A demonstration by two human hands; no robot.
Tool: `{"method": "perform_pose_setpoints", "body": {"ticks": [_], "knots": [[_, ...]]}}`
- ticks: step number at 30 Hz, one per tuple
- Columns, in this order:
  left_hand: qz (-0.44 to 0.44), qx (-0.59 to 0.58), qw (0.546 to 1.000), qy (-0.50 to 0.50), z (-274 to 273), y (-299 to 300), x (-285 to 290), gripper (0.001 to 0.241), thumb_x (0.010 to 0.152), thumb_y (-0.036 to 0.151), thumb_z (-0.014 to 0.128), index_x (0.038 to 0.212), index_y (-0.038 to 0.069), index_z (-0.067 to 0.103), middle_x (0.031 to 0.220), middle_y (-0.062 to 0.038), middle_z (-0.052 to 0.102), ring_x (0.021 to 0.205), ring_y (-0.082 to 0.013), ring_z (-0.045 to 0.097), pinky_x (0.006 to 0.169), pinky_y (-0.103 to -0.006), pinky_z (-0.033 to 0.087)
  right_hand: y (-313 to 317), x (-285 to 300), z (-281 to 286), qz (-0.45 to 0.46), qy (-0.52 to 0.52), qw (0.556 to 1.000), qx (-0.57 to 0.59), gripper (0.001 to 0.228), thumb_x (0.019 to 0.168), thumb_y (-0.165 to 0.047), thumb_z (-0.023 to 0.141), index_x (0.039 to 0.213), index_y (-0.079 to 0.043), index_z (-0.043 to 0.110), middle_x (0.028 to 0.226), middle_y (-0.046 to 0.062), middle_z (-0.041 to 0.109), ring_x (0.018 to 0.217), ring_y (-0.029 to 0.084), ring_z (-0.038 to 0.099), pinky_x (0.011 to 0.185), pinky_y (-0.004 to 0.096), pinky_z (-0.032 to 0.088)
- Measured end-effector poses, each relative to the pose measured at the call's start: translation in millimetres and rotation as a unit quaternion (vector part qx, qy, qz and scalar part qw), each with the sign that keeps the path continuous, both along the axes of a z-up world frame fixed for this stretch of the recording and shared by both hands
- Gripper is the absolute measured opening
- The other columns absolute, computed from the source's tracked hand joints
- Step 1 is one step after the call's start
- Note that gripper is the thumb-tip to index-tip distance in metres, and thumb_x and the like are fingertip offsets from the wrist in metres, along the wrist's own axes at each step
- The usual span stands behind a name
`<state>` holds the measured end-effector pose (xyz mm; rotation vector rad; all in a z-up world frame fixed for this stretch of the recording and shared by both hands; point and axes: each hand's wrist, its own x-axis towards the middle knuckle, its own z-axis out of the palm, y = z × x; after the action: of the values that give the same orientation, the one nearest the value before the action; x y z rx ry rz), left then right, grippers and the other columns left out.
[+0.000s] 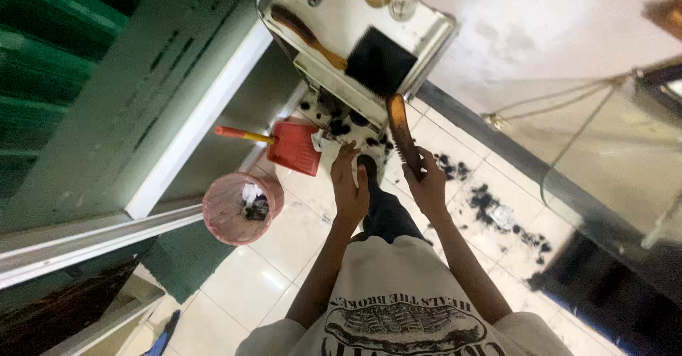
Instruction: The person picks up several hair clipper guards and places them into a round container, puts a comb into a tall cup, and organizes various boxes and containers on a shelf. The person then uses a wooden brush to sweep hair off a glass counter before spreading a black mesh mat flat across the surface.
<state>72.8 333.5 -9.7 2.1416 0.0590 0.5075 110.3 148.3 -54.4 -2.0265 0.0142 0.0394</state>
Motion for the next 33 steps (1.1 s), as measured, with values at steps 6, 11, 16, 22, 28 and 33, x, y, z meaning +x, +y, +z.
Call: {"method": "perform_pose_setpoints", "body": {"ticks": [6,11,16,22,28,33], "knots": [[-0.020,0.042,0.999,0.009,14.8,31.8,82.2,0.033,0.109,0.019,0.044,0.133,0.004,0.060,0.146,-0.017,0.059,0.147,-0.0386,0.043,0.120,-0.0522,0.032,29.4,75.7,12.4,-0.016,-0.042,0.999,-0.001,0.050,0.095,-0.014,0.074,0.140,-0.006,0.054,0.099,0.018,0.076,0.084,0.022,0.077,0.070,0.034,0.058],[-0.049,0.055,0.997,0.010,17.3,44.5,135.9,0.033,0.109,0.018,0.047,0.136,0.006,0.060,0.145,-0.014,0.061,0.148,-0.0391,0.044,0.121,-0.0511,0.032,44.4,120.6,9.8,-0.058,-0.018,0.998,0.022,0.050,0.095,-0.011,0.072,0.140,-0.006,0.053,0.102,0.018,0.076,0.085,0.023,0.077,0.071,0.033,0.058],[-0.115,0.035,0.993,0.006,17.1,43.8,167.5,0.031,0.107,0.017,0.049,0.134,0.007,0.061,0.142,-0.014,0.061,0.145,-0.0384,0.047,0.120,-0.0507,0.034,59.4,145.4,-2.7,-0.088,-0.041,0.995,0.019,0.049,0.094,-0.009,0.070,0.139,-0.005,0.053,0.103,0.017,0.076,0.084,0.021,0.076,0.072,0.032,0.057],[-0.174,0.027,0.983,0.058,-18.3,50.1,206.3,0.027,0.107,0.015,0.049,0.129,0.006,0.062,0.138,-0.014,0.064,0.142,-0.0387,0.049,0.118,-0.0500,0.038,85.6,156.0,-23.0,-0.173,0.002,0.984,0.038,0.049,0.094,-0.008,0.070,0.140,-0.004,0.053,0.103,0.017,0.075,0.085,0.019,0.074,0.072,0.031,0.057],[-0.194,0.014,0.974,0.116,-68.3,51.8,262.9,0.027,0.103,0.010,0.052,0.126,0.005,0.066,0.131,-0.015,0.066,0.139,-0.0375,0.052,0.114,-0.0490,0.040,111.0,176.1,-36.4,-0.262,0.020,0.962,0.076,0.047,0.097,-0.005,0.067,0.142,-0.001,0.052,0.104,0.019,0.072,0.090,0.022,0.071,0.076,0.033,0.057],[-0.254,0.034,0.961,0.101,-90.4,47.3,297.9,0.040,0.097,-0.002,0.047,0.131,0.008,0.065,0.144,-0.012,0.062,0.143,-0.0363,0.047,0.117,-0.0463,0.041,125.0,176.1,-41.7,-0.274,0.013,0.960,0.051,0.051,0.096,-0.004,0.065,0.144,-0.002,0.049,0.106,0.016,0.073,0.093,0.019,0.075,0.078,0.030,0.058]]}}
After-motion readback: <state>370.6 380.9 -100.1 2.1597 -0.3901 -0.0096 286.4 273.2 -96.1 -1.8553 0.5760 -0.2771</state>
